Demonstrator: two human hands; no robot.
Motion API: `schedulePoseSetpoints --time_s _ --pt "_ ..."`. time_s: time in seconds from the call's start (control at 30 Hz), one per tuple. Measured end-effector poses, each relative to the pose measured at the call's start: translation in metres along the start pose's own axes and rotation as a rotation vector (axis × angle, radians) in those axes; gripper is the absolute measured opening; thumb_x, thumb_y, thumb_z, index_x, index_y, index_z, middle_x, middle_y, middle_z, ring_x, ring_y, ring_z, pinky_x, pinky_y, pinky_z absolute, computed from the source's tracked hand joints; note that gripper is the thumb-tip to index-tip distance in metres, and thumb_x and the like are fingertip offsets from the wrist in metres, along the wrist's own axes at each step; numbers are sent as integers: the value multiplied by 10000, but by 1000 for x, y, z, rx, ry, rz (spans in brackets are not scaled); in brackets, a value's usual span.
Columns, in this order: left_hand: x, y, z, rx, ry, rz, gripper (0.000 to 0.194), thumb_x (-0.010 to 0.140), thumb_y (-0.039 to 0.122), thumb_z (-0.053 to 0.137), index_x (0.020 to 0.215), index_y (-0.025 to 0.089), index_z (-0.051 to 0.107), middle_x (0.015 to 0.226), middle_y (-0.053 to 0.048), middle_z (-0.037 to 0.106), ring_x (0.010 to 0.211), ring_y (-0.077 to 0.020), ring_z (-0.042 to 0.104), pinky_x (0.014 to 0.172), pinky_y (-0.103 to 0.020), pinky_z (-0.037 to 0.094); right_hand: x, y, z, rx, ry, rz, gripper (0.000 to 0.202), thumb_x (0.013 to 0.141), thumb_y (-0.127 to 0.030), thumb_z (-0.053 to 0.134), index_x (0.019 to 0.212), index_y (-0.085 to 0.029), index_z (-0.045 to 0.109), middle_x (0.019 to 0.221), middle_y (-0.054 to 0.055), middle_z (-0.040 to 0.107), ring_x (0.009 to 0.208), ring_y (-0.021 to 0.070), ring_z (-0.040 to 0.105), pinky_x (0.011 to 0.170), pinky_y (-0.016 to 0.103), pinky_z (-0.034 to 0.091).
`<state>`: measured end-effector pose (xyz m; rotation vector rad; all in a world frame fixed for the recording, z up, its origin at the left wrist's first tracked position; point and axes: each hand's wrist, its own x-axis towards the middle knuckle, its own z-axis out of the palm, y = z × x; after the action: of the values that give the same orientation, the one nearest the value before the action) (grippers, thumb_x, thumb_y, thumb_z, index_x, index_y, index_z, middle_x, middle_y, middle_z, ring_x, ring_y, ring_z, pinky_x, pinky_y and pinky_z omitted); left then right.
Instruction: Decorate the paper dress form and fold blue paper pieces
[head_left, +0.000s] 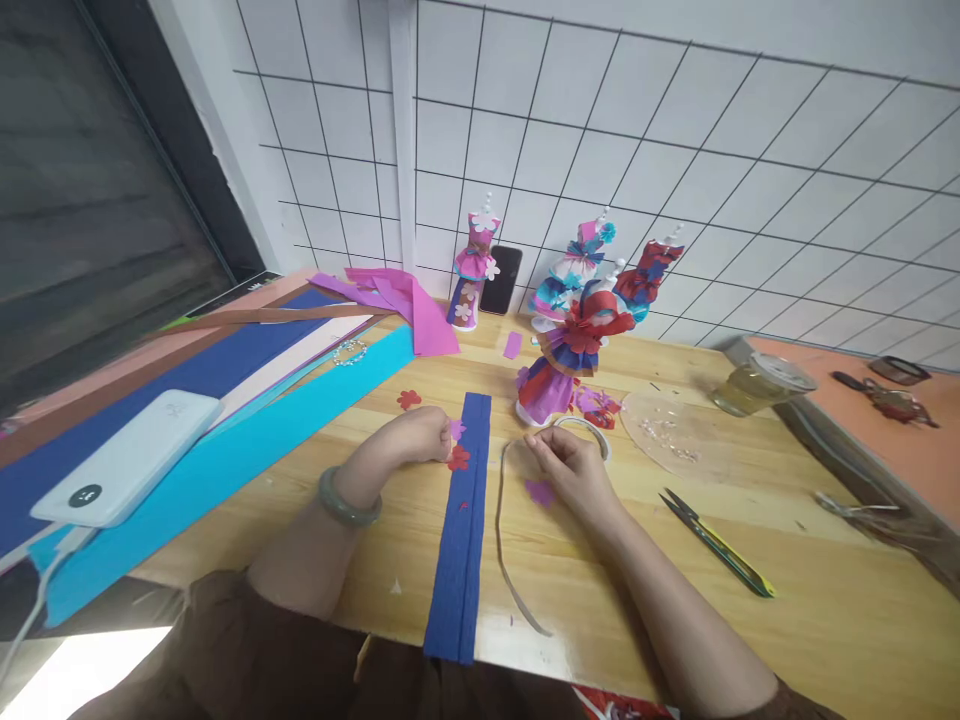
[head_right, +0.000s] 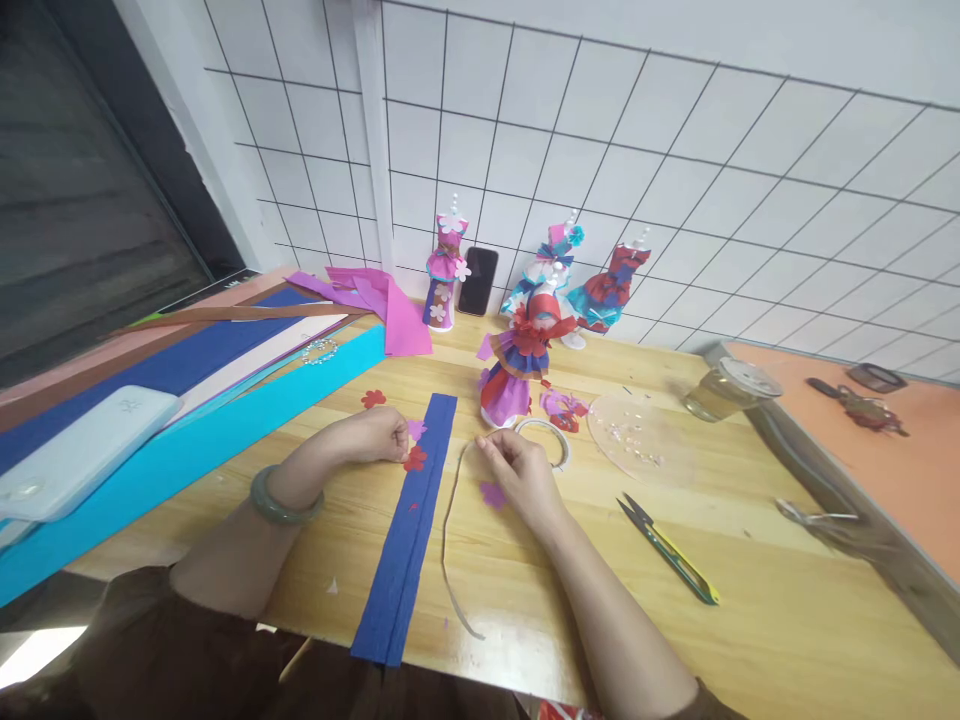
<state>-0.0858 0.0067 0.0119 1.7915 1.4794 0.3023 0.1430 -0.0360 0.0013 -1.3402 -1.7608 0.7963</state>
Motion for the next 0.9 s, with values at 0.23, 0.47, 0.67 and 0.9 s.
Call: schedulePoseSetpoints --time_s 0.23,0.47,0.67,0.9 --pt "-12 12 -10 -33 -55 241 158 650 293 504 648 159 588 562 13 546 474 -87 448 426 -200 273 -3 -6 6 79 -53 25 271 783 -423 480 708 -172 552 529 -27 418 467 95 366 450 226 294" --pt "-9 27 9 -330 -133 373 177 675 292 539 747 137 586 639 -34 622 613 -128 583 560 -223 424 -5 -17 14 276 -170 128 292 750 -436 523 808 -159 595 537 -24 478 416 69 355 388 205 274" --pt "0 28 29 -483 -150 418 177 679 269 572 790 132 569 655 -27 602 612 -120 578 570 -230 442 -2 -11 17 404 -89 150 271 686 -424 596 757 -162 594 502 -36 479 404 66 355 392 207 277" --pt "19 33 54 -972 -55 188 396 633 181 651 998 136 505 874 -83 598 755 -149 597 686 -296 476 6 4 9 353 60 48 236 696 -354 602 829 -161 628 622 11 563 485 86 422 435 211 309"
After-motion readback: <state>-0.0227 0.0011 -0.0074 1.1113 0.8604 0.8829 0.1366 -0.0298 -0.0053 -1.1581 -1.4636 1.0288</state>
